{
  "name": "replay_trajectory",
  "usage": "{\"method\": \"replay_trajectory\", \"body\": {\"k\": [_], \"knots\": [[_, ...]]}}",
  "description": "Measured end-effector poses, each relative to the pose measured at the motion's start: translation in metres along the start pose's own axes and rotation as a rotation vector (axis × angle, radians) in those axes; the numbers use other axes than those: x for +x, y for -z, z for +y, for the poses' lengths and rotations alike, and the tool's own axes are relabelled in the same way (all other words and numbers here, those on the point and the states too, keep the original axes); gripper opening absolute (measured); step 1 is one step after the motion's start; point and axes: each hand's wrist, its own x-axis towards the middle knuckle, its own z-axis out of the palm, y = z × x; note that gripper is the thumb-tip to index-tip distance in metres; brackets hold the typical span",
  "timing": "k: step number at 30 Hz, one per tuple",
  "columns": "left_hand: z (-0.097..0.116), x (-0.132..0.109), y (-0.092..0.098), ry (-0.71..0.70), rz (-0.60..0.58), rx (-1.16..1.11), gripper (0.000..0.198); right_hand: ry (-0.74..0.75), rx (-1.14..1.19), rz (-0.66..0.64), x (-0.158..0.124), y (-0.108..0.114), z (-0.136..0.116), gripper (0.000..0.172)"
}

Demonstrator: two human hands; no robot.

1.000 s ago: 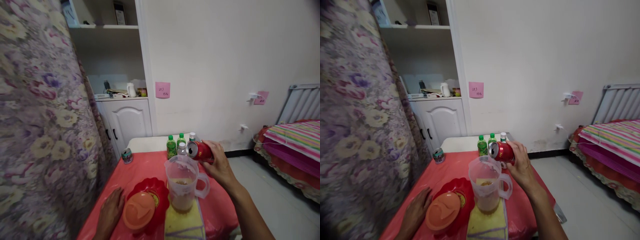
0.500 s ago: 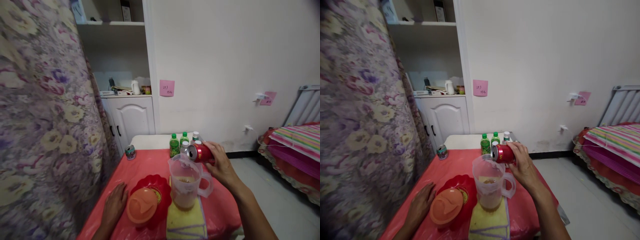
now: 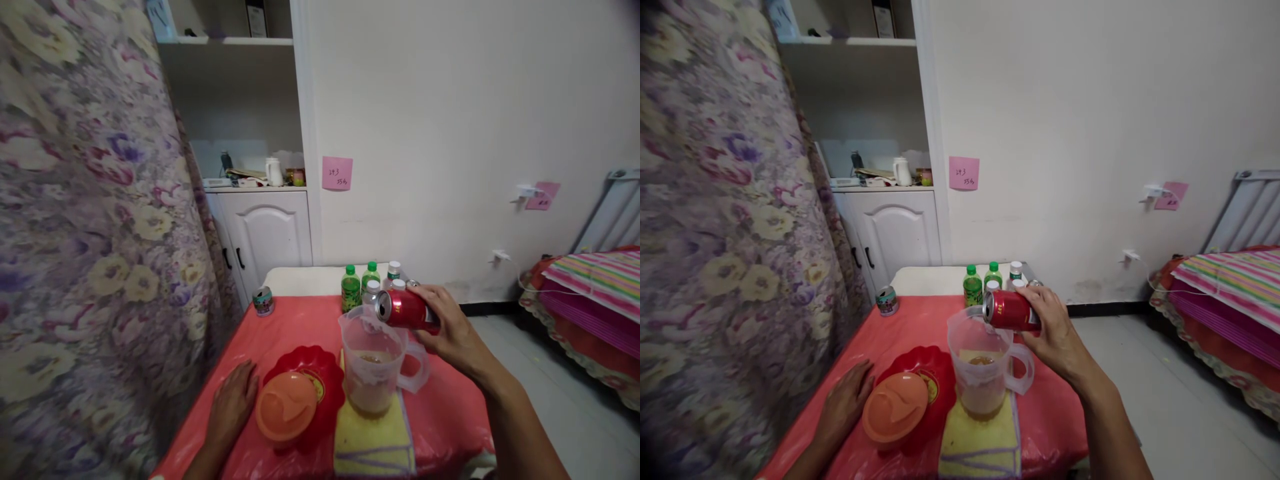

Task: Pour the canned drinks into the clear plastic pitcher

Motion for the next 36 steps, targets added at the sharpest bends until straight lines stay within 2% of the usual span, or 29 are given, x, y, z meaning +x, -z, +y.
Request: {"method": "replay_trajectory", "body": {"k": [17,36], "knots": [[-0.002,0.0,-0.004,-0.016,0.007,0.029,0.052,0.037,-0.082,-0.002,-0.003,0.02,-0.018,0.071],[-0.002,0.001,-0.002,-0.03,0.01,0.011,0.053,0.11,-0.207,0.013,-0.001,0.022,-0.02,0.071]]}}
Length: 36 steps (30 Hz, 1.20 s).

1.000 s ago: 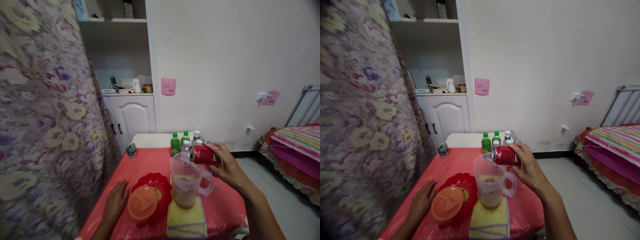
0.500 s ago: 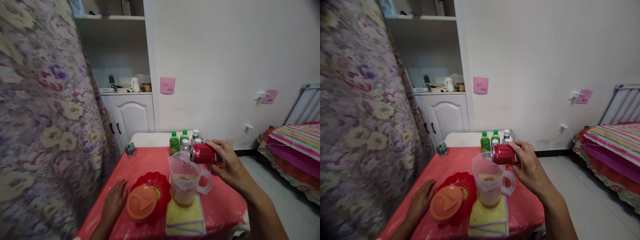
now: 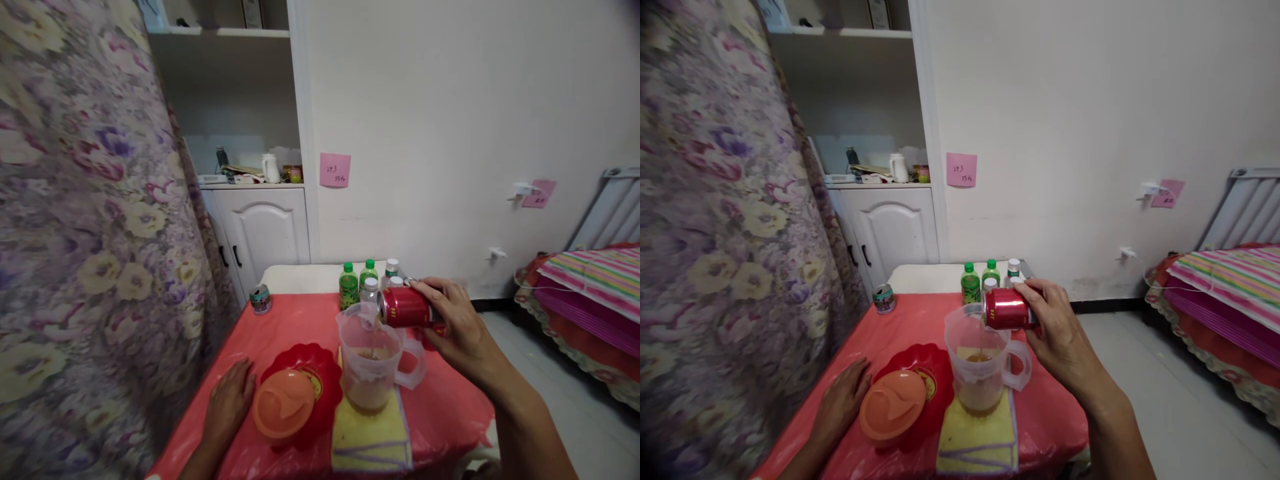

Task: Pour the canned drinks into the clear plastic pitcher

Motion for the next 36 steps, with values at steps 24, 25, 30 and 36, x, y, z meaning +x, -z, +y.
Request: {"method": "replay_trajectory", "body": {"k": [24,25,30,36], "knots": [[-0.0005,0.0005,0.0001,-0.001,-0.013,-0.013,0.053,-0.01,0.011,-0.005,0.0014,0.0028,-0.0073,0.071],[-0.0004,0.0003,0.0,0.0,-0.011,-0.011,0.052,-0.01,0.009,-0.006,0.0014,0.0029,-0.0073,0.071],[0.0005,-0.0005,0.0003,0.004,-0.001,-0.001,0.049,-0.009,-0.003,-0.01,0.0017,0.0026,-0.0075,0.071],[0.0011,-0.0003,0.0008,-0.002,-0.002,-0.007,0.051,-0.008,-0.013,-0.018,0.0014,0.0017,-0.0068,0.073]]}}
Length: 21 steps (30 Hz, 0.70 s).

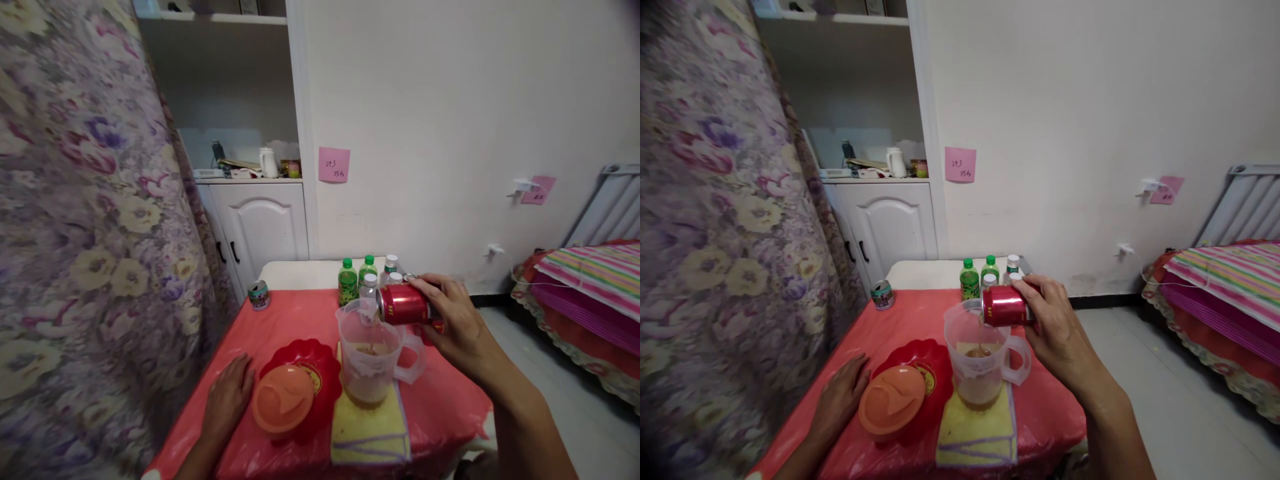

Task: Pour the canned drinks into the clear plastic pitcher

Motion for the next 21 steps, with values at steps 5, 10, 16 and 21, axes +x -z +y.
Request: {"method": "replay_trajectory", "body": {"k": [5,10,16,21], "knots": [[-0.0012,-0.0002,-0.0014,-0.003,-0.003,0.0,0.05,0.004,-0.008,0.0,0.0009,-0.0009,-0.0003,0.074],[-0.0007,-0.0008,-0.002,0.007,0.003,0.003,0.05,0.015,-0.022,0.007,0.0011,-0.0017,-0.0002,0.074],[-0.0003,-0.0015,-0.0016,0.008,0.005,-0.002,0.049,0.012,-0.021,0.003,0.0008,-0.0005,0.0003,0.073],[-0.0004,-0.0012,-0.0015,0.01,0.002,-0.008,0.051,0.013,-0.026,0.012,0.0008,0.0006,0.0004,0.074]]}}
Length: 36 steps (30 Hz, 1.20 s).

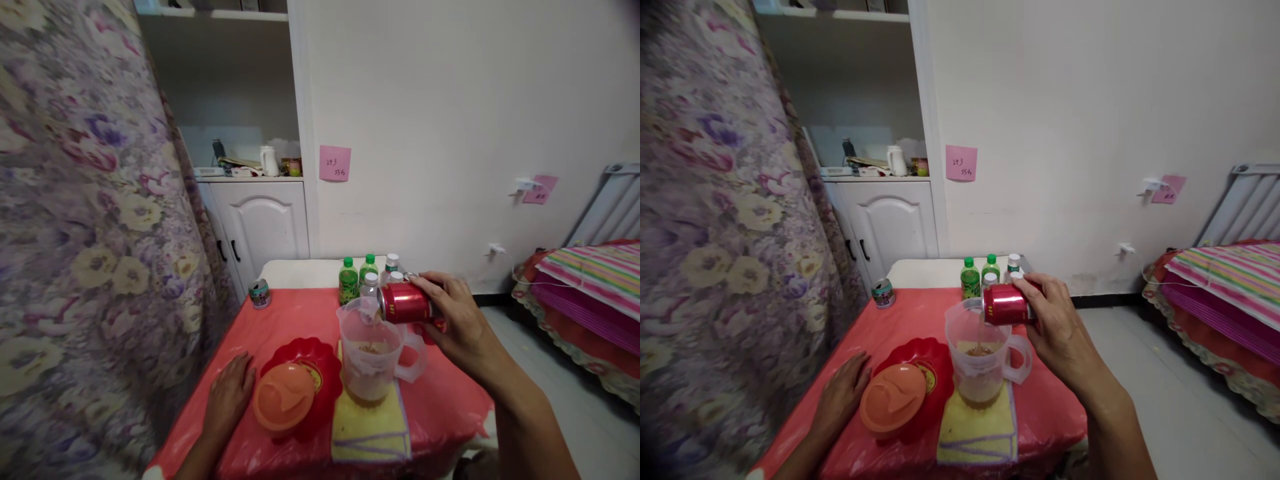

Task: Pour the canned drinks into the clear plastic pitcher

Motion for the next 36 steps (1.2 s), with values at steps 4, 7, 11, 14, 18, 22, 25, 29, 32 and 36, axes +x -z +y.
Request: {"method": "replay_trajectory", "body": {"k": [4,7,11,14,18,22,25,29,32,36], "knots": [[0.0005,0.0006,-0.0001,-0.001,-0.01,-0.006,0.053,-0.001,0.009,0.007,-0.0002,0.001,-0.002,0.075],[0.0003,0.0008,-0.0002,-0.005,-0.012,-0.005,0.052,0.004,0.009,0.008,-0.0002,0.0011,-0.0027,0.075],[-0.0002,0.0007,-0.0004,-0.008,-0.01,0.002,0.05,-0.007,0.009,-0.01,0.0002,0.0006,-0.0021,0.075],[-0.0004,0.0006,-0.0007,-0.008,-0.01,0.009,0.049,-0.004,0.016,-0.007,0.0003,0.0001,-0.0014,0.075],[-0.0011,0.0007,-0.0015,-0.004,-0.009,0.016,0.051,0.002,0.019,-0.001,0.0003,0.0001,-0.0023,0.075],[-0.0022,0.0009,-0.0021,-0.009,-0.009,0.017,0.052,0.002,0.01,-0.002,0.0003,0.0007,-0.0042,0.076],[-0.0024,0.0012,-0.0022,-0.015,-0.009,0.017,0.051,0.0,0.0,-0.008,0.0001,0.0009,-0.0047,0.077],[-0.0018,0.0013,-0.002,-0.014,-0.009,0.016,0.052,0.003,-0.001,-0.003,-0.0001,0.0016,-0.0057,0.075],[-0.002,0.0014,-0.0022,-0.015,-0.012,0.015,0.053,0.004,-0.002,-0.001,-0.0003,0.0023,-0.0068,0.075],[-0.0031,0.0012,-0.0036,-0.021,-0.018,0.017,0.053,0.003,-0.004,-0.007,-0.0008,0.0025,-0.0063,0.075]]}}
